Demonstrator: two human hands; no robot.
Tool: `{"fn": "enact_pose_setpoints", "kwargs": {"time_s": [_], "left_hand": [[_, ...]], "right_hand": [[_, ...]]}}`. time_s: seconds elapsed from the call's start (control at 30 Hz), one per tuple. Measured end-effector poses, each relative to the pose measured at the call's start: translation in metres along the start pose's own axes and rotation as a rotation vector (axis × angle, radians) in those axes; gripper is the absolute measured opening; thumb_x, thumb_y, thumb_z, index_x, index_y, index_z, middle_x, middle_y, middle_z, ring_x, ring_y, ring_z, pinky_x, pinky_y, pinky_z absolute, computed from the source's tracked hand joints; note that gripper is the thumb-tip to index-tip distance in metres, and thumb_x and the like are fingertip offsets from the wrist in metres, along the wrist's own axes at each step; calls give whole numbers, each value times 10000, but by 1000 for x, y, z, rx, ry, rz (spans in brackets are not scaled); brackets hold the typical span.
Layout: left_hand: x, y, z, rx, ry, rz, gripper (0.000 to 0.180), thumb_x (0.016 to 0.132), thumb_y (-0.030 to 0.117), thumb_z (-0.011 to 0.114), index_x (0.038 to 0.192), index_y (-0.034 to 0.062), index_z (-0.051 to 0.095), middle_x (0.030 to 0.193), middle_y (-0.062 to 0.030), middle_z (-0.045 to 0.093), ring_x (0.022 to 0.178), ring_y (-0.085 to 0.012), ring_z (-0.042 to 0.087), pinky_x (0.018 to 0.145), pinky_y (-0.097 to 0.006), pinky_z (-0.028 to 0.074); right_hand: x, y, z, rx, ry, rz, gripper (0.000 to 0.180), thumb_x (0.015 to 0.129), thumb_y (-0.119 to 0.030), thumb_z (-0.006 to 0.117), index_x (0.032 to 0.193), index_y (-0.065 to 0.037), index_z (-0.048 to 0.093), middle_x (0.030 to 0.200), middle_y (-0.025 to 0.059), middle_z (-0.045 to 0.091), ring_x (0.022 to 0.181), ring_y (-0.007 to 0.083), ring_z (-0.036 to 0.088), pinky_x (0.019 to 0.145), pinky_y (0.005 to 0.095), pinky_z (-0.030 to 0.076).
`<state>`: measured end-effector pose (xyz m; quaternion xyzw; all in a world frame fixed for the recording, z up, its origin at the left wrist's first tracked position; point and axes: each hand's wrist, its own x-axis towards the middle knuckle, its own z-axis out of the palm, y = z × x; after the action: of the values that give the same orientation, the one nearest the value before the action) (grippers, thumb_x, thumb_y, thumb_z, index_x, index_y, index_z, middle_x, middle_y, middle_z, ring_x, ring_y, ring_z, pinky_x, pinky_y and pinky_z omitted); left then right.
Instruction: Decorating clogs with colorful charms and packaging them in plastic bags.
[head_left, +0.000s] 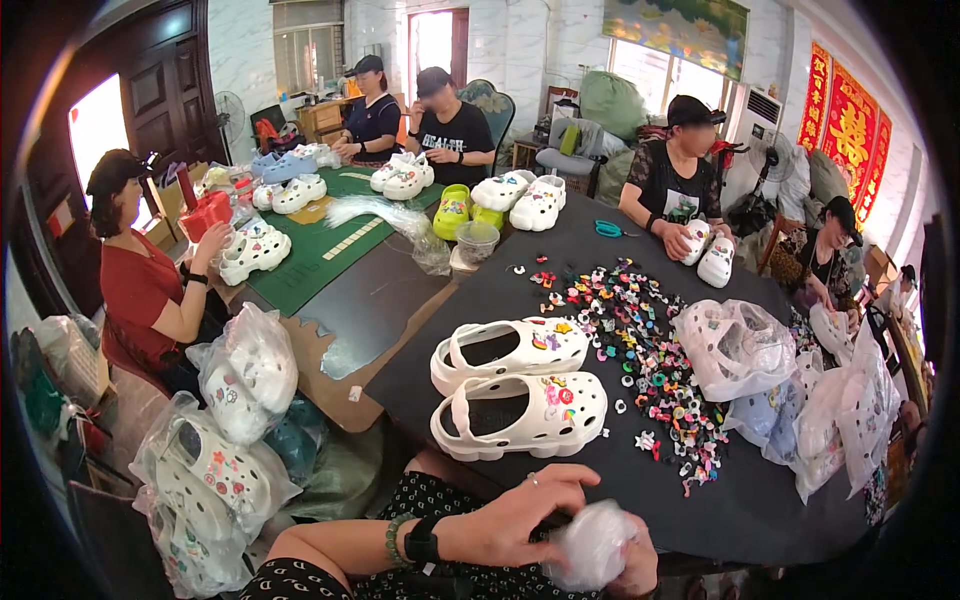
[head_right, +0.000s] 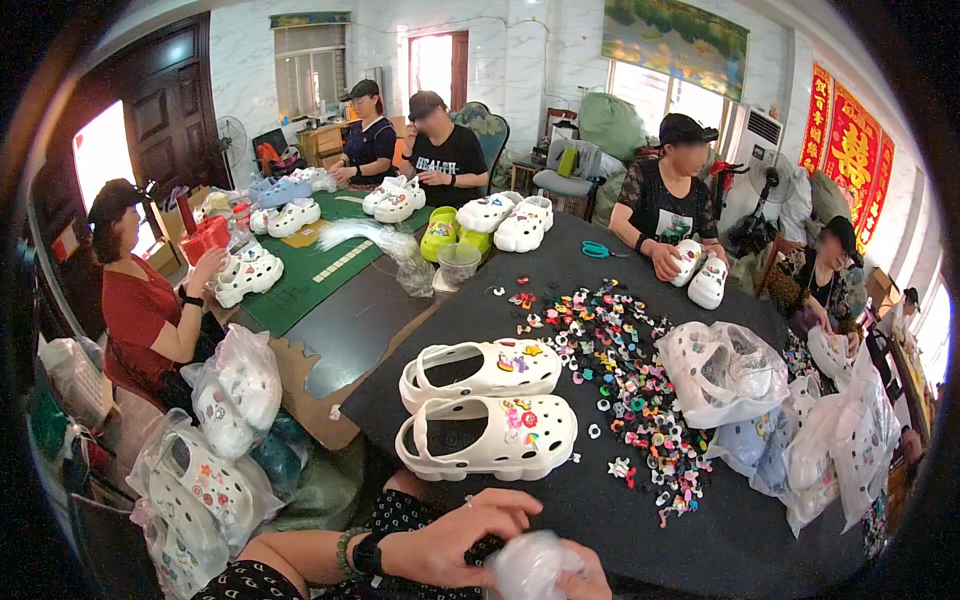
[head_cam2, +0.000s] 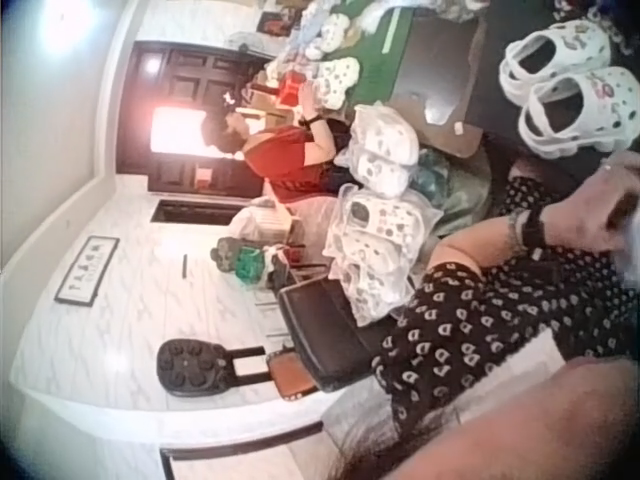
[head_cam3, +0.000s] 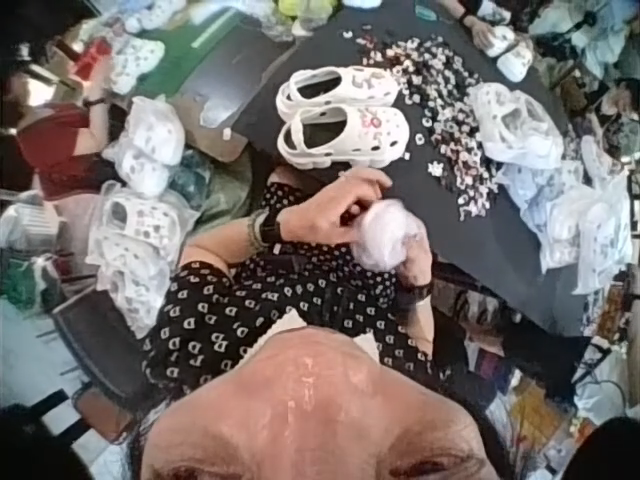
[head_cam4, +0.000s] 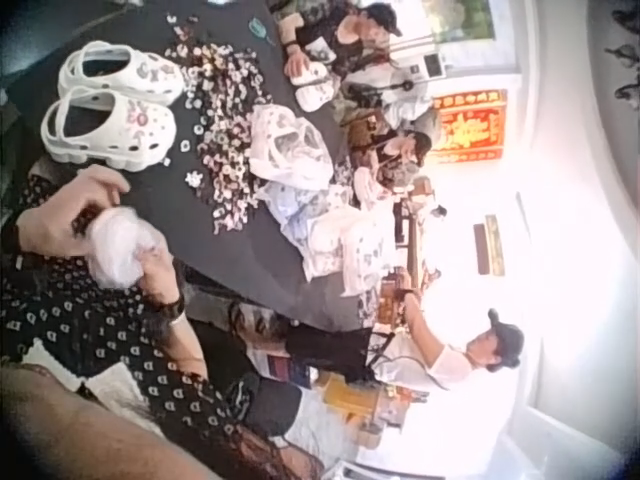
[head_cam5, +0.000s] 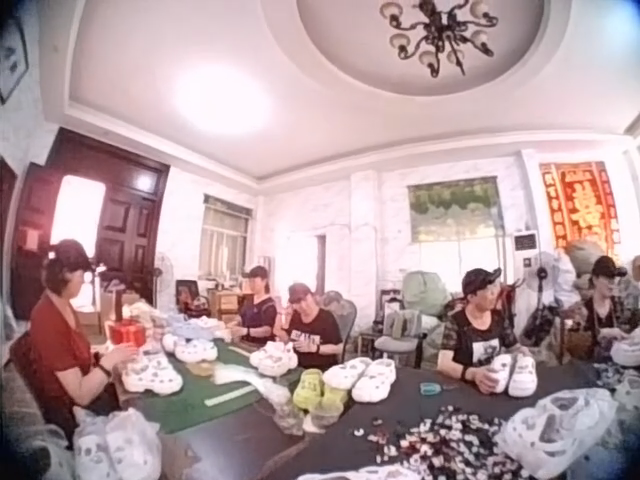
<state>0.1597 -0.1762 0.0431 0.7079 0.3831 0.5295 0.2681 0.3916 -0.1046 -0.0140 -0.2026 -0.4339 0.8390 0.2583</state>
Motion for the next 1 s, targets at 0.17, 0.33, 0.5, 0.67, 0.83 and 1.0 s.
{"fn": "enact_pose_setpoints", "kwargs": {"time_s": [0.17, 0.33, 0.5, 0.67, 0.83, 1.0], "left_hand": [[-1, -8, -2, 20, -226, 131, 614, 785, 110, 749, 1354, 105, 519, 1439, -147, 475, 1172, -328, 543, 984, -397, 475], [1, -4, -18, 94, -312, 208, 446, 755, 113, 761, 1180, 72, 634, 1248, -146, 601, 1049, -339, 604, 917, -408, 494], [27, 18, -64, 603, 348, 12, 442, 757, 16, 686, 1188, 69, 601, 999, -149, 674, 809, -337, 654, 733, -396, 536], [57, -18, -137, 873, 535, -156, 276, 755, 8, 687, 1001, 20, 562, 867, -172, 630, 698, -374, 625, 613, -412, 507], [61, -86, -158, 1036, 205, -169, 155, 736, 12, 609, 868, 16, 528, 805, -216, 615, 778, -426, 614, 682, -508, 471], [59, -136, -160, 932, 22, -221, 122, 723, 72, 631, 813, -2, 596, 793, -213, 615, 796, -418, 604, 692, -458, 492]], "right_hand": [[7, 5, 5, 33, -127, 107, 687, 847, -431, 684, 1282, 79, 531, 1149, 174, 663, 1016, 276, 671, 904, 376, 545], [16, -9, -2, 9, -147, 292, 588, 889, -313, 680, 1299, 71, 505, 1246, 200, 610, 1101, 250, 640, 911, 390, 539], [47, -34, 9, -610, 224, -342, 347, 895, -74, 651, 1216, 4, 544, 1114, 122, 605, 946, 199, 634, 808, 350, 527], [53, -35, -46, -1392, 536, -580, 270, 820, 2, 690, 1066, 12, 577, 1163, 192, 551, 1034, 352, 579, 836, 397, 498], [58, -5, -87, -1499, 577, -562, 224, 823, 6, 665, 1031, 12, 583, 1161, 195, 546, 1061, 380, 550, 911, 444, 457], [61, 0, -86, -1618, 574, -636, 186, 811, 18, 645, 985, 6, 579, 1093, 183, 575, 1023, 369, 544, 902, 458, 454]]}}
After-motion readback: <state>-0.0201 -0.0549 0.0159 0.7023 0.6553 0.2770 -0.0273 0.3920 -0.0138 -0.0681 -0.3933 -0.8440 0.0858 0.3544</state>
